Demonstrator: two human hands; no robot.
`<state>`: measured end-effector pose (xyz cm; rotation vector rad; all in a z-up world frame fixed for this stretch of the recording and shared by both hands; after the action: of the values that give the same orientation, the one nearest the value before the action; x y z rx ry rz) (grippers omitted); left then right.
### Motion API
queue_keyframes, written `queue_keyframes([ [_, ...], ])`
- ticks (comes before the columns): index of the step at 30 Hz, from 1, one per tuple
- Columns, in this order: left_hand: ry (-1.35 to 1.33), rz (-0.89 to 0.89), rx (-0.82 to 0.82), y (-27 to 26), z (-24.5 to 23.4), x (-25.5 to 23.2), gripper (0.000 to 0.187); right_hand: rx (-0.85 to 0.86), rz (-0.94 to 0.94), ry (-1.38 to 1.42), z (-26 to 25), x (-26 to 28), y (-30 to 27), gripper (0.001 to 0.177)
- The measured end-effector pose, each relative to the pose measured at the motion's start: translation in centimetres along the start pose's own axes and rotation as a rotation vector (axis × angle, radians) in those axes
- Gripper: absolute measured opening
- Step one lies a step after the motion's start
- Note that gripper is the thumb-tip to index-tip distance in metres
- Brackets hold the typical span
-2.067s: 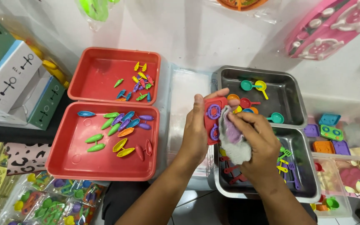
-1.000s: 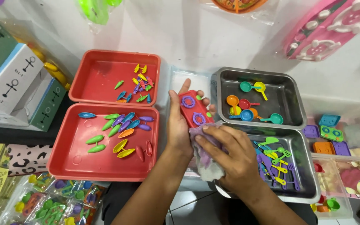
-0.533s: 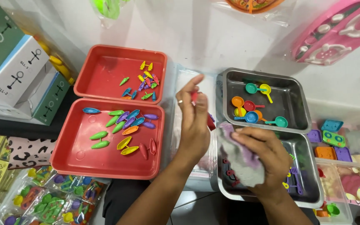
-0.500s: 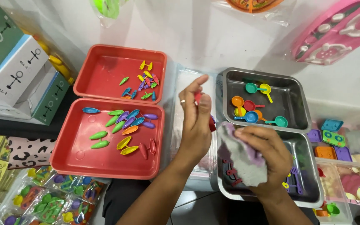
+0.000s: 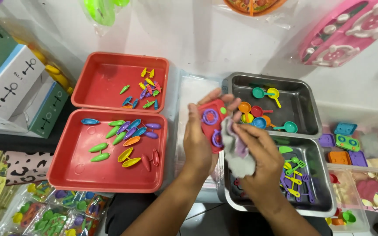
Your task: Cleaning and sorting small plastic toy utensils and parts using a cloth and placing them into trays.
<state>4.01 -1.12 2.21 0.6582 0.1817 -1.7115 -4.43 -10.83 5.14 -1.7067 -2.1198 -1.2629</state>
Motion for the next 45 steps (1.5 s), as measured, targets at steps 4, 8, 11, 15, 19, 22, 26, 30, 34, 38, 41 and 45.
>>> queue_keyframes([
  [4,0.191,-0.177,0.104,-0.2,0.3,0.8,0.072,-0.052,0.028,-0.020,-1.2,-1.5,0.3,0.047],
  [8,0.434,-0.153,0.161,-0.8,1.0,0.8,0.066,-0.171,-0.004,0.023,-2.3,-3.0,0.6,0.031],
  [11,0.617,-0.258,0.241,-1.2,0.1,2.6,0.058,-0.203,-0.011,-0.018,-3.2,-3.2,0.9,0.029],
  [15,0.798,-0.277,0.241,-1.0,-1.6,3.6,0.062,-0.116,0.008,0.077,-2.9,-2.4,1.4,0.034],
  [19,0.920,-0.275,0.259,-0.4,-0.1,1.0,0.070,-0.018,0.128,0.218,-3.0,-3.4,1.5,0.039],
  [22,0.914,-0.222,0.364,-0.5,1.1,0.7,0.057,0.006,0.271,0.433,-3.1,-6.0,1.2,0.026],
  [26,0.873,-0.223,0.353,-0.9,2.0,0.9,0.063,0.049,0.393,0.538,-2.0,-8.0,0.5,0.035],
  [30,0.943,-0.167,0.310,-1.0,1.9,1.2,0.069,0.053,0.422,0.636,-2.4,-8.7,0.3,0.031],
  [34,1.430,0.399,0.393,-1.5,3.6,0.6,0.076,-0.217,0.314,0.429,-3.5,-9.4,0.5,0.026],
  [38,1.666,0.488,0.473,-2.2,3.6,2.5,0.076,-0.316,0.413,0.590,-3.3,-8.5,0.9,0.029],
  [41,1.713,0.439,0.452,-2.2,3.1,2.9,0.068,-0.388,0.523,0.698,-3.2,-7.3,1.0,0.020],
  [45,1.037,-0.065,0.407,-0.7,1.3,3.6,0.073,-0.585,0.627,0.830,-3.9,-9.4,0.2,0.018],
])
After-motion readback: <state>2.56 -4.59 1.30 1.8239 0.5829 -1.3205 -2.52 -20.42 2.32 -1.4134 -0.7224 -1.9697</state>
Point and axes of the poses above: each hand's wrist, its own y-axis towards the middle knuckle, its own z-axis out of the palm, x = y × z, the point moved 5 cm from there along y, towards the middle knuckle, and after that the axes turned 6 degrees about x, right-handed, at the moved point
